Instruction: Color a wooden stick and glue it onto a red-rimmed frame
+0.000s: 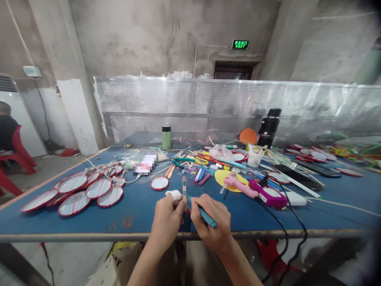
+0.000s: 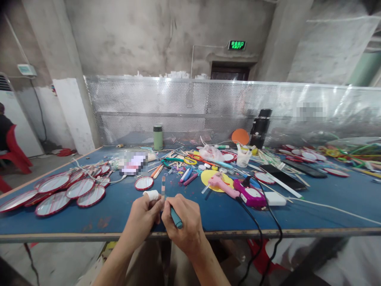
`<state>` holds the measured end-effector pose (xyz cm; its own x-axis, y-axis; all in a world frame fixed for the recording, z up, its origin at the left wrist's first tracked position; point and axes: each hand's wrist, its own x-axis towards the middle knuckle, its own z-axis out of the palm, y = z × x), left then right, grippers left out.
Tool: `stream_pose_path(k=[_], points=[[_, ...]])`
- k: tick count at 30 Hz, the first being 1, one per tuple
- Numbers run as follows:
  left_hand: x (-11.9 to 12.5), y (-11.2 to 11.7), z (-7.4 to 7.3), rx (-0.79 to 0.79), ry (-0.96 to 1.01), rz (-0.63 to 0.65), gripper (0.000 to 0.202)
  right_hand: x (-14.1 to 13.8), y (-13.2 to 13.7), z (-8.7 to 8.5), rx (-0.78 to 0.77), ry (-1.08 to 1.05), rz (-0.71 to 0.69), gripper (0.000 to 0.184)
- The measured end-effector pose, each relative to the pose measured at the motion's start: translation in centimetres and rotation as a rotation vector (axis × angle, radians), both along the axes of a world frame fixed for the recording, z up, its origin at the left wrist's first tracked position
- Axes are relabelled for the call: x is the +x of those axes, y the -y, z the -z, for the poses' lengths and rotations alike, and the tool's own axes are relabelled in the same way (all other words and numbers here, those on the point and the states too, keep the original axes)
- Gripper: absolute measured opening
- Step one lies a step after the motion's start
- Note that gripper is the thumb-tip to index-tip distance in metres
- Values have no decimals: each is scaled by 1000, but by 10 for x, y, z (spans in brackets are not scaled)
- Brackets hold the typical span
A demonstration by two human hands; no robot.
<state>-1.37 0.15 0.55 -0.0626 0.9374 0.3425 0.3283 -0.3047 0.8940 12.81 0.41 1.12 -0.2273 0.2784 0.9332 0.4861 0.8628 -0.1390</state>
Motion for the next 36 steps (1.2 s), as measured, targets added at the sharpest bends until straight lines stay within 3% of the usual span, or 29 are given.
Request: stream_pose_path(k=[36], points=[[0, 1, -1, 0, 20, 18, 30, 0, 1, -2, -9, 5, -31, 12]])
